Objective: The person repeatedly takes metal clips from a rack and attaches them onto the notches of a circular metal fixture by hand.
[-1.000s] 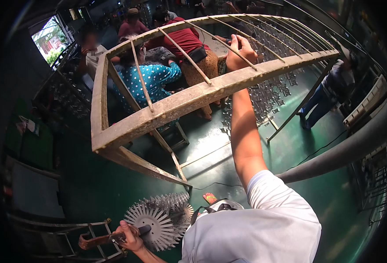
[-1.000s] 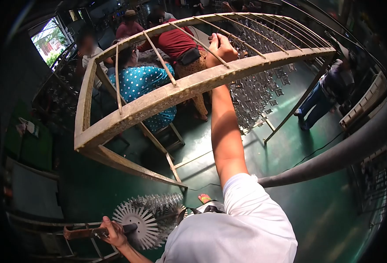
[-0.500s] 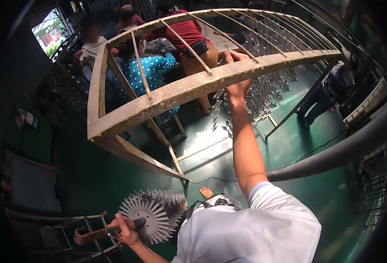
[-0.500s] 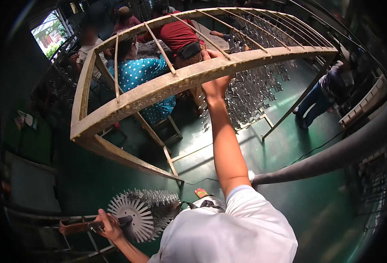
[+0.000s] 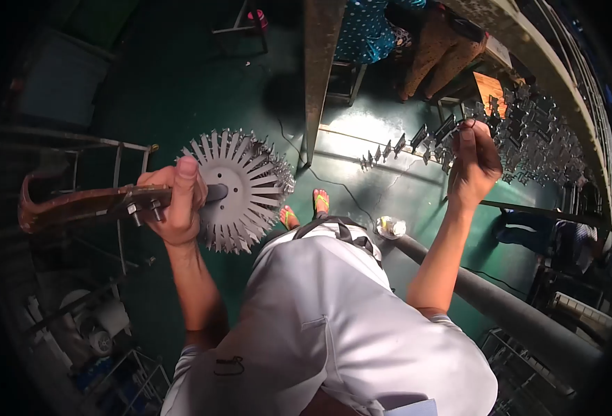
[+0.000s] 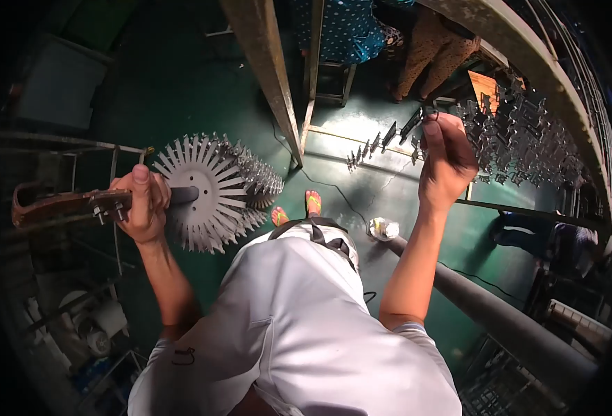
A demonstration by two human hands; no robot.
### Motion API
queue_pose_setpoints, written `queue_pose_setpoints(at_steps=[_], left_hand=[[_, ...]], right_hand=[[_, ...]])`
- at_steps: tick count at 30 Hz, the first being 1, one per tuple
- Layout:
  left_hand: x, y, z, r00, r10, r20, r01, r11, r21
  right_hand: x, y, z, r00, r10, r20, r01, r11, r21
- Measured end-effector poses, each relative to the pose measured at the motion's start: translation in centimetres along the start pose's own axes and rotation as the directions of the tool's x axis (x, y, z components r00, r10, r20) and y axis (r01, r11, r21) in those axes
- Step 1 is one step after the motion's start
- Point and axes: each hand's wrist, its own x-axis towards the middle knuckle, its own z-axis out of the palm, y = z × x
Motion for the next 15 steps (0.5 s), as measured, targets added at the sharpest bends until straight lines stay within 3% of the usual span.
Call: queue_pose_setpoints(at_steps=[4, 8, 15], left_hand=[[0.1, 0.9, 0.0, 0.999, -0.041, -0.016, 0.042, 0.998, 0.053], [0.2, 1.2, 0.0, 0.998, -0.047, -0.035, 0.049, 0.998, 0.047], [0.5, 2.0, 0.1, 0.996, -0.079, -0.028, 0.079, 0.997, 0.011]], right_hand=[[-4.0, 1.1, 0.6, 0.954, 0.148, 0.259, -0.179, 0.979, 0.101], [-7.2, 1.4, 2.2, 0.877, 0.284, 0.387, -0.344, 0.934, 0.095], [-10.4, 2.3, 7.3, 0.739, 0.386, 0.553, -0.446, 0.894, -0.029]])
